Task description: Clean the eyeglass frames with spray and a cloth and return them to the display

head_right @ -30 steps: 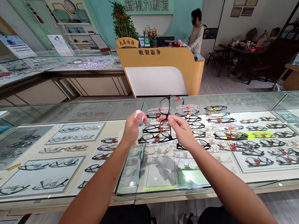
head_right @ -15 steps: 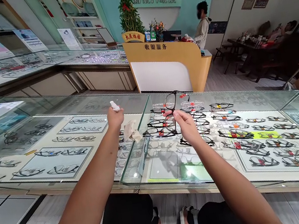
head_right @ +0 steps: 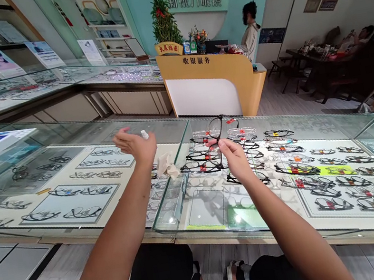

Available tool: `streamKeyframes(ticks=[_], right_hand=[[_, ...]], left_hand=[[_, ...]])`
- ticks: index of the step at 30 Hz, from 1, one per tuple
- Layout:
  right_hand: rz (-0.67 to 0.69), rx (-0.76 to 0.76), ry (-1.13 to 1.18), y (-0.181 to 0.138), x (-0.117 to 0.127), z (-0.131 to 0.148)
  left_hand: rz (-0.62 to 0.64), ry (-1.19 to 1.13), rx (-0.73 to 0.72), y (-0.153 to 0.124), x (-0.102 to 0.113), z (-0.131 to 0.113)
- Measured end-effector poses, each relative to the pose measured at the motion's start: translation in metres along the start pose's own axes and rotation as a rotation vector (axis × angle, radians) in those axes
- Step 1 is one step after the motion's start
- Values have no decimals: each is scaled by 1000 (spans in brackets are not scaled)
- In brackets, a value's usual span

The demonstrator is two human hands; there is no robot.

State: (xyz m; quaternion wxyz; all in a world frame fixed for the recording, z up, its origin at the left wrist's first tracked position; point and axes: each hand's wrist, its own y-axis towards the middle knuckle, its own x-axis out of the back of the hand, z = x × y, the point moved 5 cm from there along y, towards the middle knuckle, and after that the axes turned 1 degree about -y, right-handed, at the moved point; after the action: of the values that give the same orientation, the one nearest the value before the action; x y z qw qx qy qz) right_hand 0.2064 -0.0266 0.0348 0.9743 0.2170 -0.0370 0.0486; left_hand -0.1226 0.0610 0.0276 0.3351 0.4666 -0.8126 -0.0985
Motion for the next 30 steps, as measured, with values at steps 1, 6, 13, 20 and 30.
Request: streamKeyframes(ticks=[1, 6, 13, 20, 30], right_hand=[[-1, 3, 7, 0, 0, 2], [-5, -2, 37, 0, 1, 5], [3, 16, 27, 0, 0, 4], [-14, 3, 17, 1, 2, 5], [-36, -3, 7, 2, 5, 3]], left_hand=[[-15, 24, -97, -5, 12, -15], [613, 302, -273, -27, 9, -37], [985, 503, -57, -28, -29, 7], [860, 48, -44, -10, -24, -6], [1143, -1130, 424, -57, -12, -59]])
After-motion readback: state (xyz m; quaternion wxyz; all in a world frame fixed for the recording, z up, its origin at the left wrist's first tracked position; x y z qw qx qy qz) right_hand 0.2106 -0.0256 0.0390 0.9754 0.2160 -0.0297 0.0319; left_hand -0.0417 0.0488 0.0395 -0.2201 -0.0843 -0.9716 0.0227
